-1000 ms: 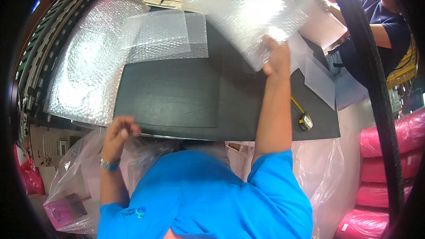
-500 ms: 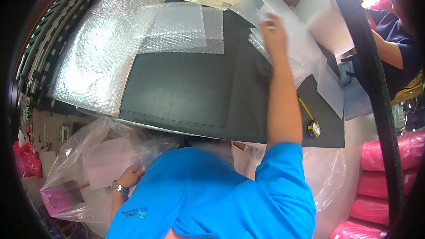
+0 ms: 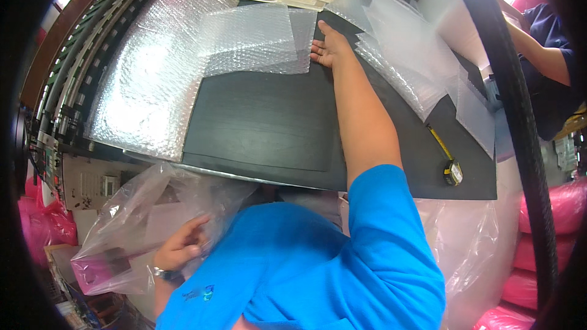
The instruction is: The person repeatedly picks up sheets of bubble wrap from a table, folds them, and stacks them into a neat pile. Another person is visible in the background handling similar materials.
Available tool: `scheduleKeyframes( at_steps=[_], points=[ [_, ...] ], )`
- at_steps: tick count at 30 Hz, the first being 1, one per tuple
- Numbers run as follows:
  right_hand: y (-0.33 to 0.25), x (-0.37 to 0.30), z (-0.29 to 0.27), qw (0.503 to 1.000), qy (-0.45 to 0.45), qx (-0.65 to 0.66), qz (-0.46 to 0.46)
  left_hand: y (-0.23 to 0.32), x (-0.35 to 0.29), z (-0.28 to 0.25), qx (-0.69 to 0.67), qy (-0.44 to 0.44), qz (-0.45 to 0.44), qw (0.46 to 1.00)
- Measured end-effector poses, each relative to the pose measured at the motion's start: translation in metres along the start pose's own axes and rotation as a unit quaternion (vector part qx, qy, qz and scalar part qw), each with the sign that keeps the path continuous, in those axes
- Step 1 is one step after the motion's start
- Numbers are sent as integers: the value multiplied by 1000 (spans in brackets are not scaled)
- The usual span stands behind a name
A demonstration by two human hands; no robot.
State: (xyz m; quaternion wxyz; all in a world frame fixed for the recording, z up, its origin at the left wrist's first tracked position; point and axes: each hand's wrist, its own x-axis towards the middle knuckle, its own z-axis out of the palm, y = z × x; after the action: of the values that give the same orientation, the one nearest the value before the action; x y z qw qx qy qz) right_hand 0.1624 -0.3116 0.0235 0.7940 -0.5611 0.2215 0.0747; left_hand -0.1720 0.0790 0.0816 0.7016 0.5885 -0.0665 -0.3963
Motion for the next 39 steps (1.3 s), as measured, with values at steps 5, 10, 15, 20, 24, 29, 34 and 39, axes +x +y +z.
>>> scheduleKeyframes(
  at_steps=[5,10,15,20,24,29,34,39],
  points=[
    [16,16,1,992,-73,-72,-74,-25,45,0,199,17,72,977],
    [34,-27,48,976,17,-129,-175,-39,54,6,11,53,5,999],
    [53,-20,33,946,40,-182,-265,-34,40,-7,-119,-74,133,981],
    [51,-23,30,956,28,-143,-255,-95,12,-71,-262,134,120,948],
    [55,-11,26,957,41,-131,-256,-186,-48,-106,438,216,-322,811],
    [51,-31,38,958,51,-134,-249,-233,-112,-86,427,147,-489,746],
    [54,-20,25,958,46,-156,-236,-175,-62,-88,495,181,-308,792],
    [56,-16,26,967,13,-88,-240,-125,34,-73,532,170,-55,828]
  ],
)
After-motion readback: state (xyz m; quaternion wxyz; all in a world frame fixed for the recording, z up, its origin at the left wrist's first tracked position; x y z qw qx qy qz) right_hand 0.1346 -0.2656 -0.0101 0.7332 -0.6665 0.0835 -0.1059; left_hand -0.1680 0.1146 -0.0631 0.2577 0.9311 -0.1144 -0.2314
